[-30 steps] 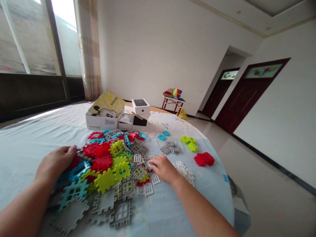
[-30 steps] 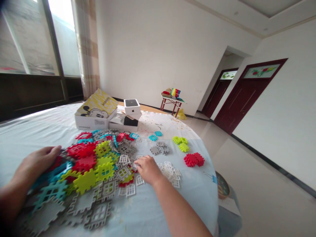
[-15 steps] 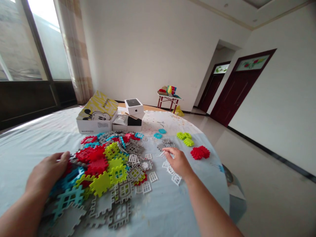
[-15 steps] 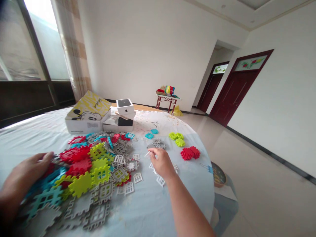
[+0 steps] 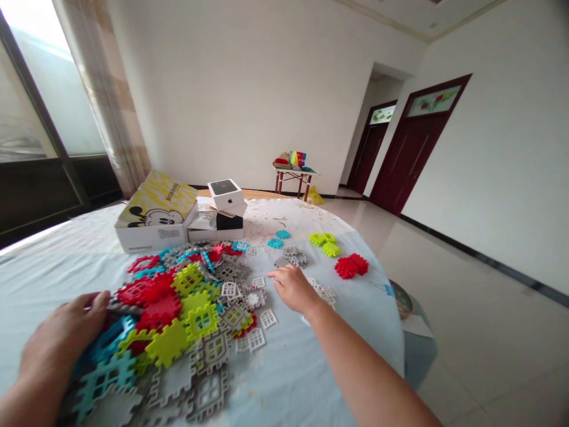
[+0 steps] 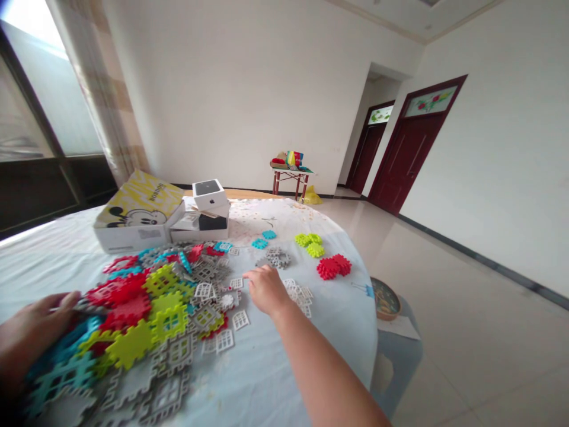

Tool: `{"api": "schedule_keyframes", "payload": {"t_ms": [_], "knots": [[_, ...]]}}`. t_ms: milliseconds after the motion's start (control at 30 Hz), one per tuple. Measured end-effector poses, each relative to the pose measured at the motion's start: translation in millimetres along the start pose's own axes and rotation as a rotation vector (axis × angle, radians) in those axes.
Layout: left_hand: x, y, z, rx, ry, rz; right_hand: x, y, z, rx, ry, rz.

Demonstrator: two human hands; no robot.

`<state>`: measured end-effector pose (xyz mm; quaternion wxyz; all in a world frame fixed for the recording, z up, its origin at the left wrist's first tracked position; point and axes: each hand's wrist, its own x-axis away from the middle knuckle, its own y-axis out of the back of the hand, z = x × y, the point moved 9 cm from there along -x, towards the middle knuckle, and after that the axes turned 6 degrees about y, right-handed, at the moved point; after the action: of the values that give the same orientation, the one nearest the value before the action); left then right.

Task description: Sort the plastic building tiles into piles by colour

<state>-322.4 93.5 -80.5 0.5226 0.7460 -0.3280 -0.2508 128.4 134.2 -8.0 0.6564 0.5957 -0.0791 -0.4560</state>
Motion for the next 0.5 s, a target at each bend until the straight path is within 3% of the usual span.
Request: {"api": "schedule_keyframes", "payload": {"t_ms": [233,500], "knots": [[9.1,5.5,-6.4,-0.015,0.020,0.009,-25.1,-49.4,-11.5,0.082,-0.069,0.166],[18.1,11.6,-12.2,0.009,0.036,0.019,-26.5,-58.7,-16.1,0.088,-0.086,0.191]]}}
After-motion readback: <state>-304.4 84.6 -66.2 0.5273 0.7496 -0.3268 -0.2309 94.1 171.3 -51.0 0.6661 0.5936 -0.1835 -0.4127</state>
